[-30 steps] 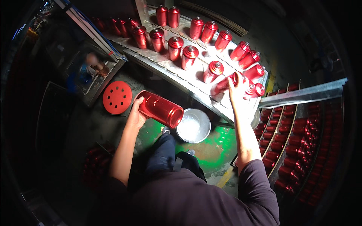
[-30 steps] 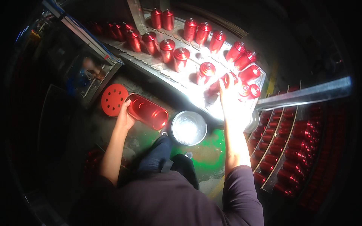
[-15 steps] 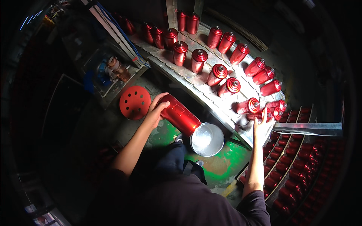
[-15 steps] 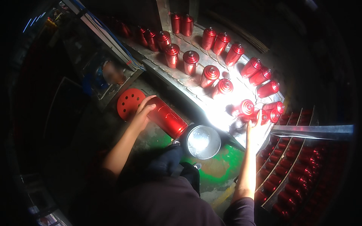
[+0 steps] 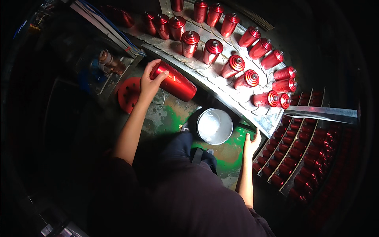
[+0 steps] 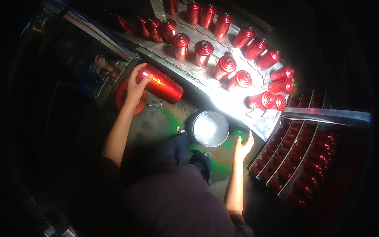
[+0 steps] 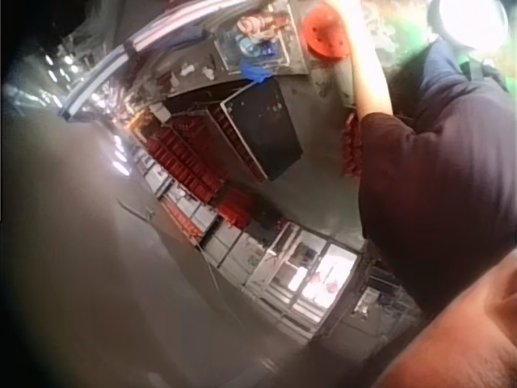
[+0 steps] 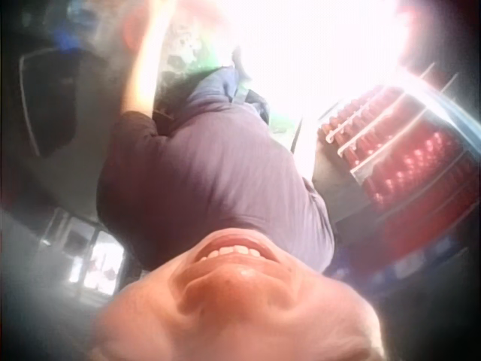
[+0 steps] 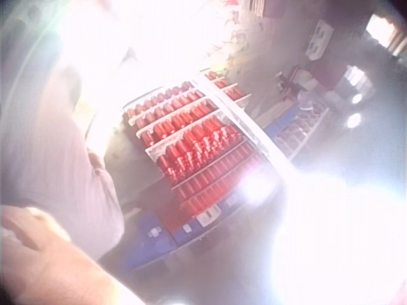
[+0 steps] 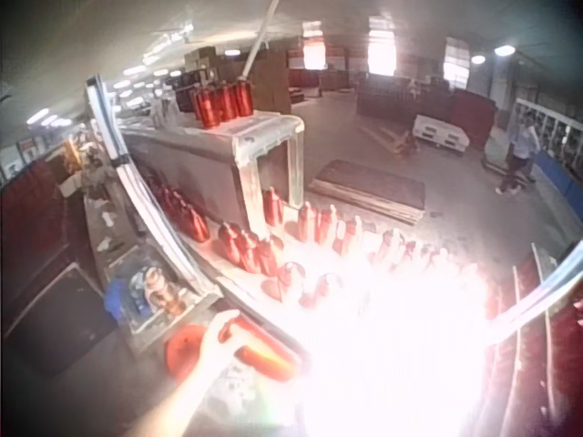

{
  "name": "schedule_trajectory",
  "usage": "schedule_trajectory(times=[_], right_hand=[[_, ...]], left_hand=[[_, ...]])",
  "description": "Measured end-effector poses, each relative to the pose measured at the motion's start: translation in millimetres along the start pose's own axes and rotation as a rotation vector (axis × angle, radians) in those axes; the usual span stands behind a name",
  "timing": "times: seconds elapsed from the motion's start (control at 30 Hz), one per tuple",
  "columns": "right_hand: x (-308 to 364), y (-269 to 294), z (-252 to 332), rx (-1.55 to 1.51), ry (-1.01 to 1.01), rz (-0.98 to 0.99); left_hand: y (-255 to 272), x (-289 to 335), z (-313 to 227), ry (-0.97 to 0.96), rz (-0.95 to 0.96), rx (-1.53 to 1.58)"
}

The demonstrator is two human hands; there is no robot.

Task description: The person repeatedly picks up red cylindrical cans from a rack and places them upright on a metal tray. The person handles the cans one at a time, moving them from the rack to the tray in a repetitive sequence.

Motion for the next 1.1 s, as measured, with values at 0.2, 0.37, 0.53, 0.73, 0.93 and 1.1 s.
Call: schedule_trajectory(times=[0.2, 0.37, 0.53, 0.73, 0.93, 1.1], right_hand=[[-59.1, -45.9, 75.8, -0.285, 0.106, 0.017], [-94.9, -50.2, 155.5, -0.316, 0.222, 0.187], [-152.0, -82.4, 246.4, -0.155, 0.634, 0.222], [-209.2, -155.5, 283.5, 0.014, 0.763, 0.331], [-252.6, -192.0, 249.2, 0.472, 0.781, 0.418], [-258.8, -223.6, 237.7, 0.506, 0.684, 0.601]], left_hand=[[32.2, -26.8, -25.9, -0.143, -0.108, -0.232], [37.1, -32.1, -17.0, -0.130, -0.125, -0.442], [33.0, -78.8, -35.0, -0.225, -0.177, -0.547], [33.4, -171.6, -35.4, -0.395, -0.234, -0.616], [8.2, -246.9, -24.6, -0.197, -0.191, -0.631], [12.9, -309.1, 23.7, -0.223, -0.318, -0.686]])
Point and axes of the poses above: each hand's wrist, its own x-axis away from the middle knuckle, its own y-axis out of the back of the hand, z = x × y, the point moved 6 cm from there along -x, towards the middle knuckle, and after that the axes turned 14 degrees about y, right-handed, at the moved point
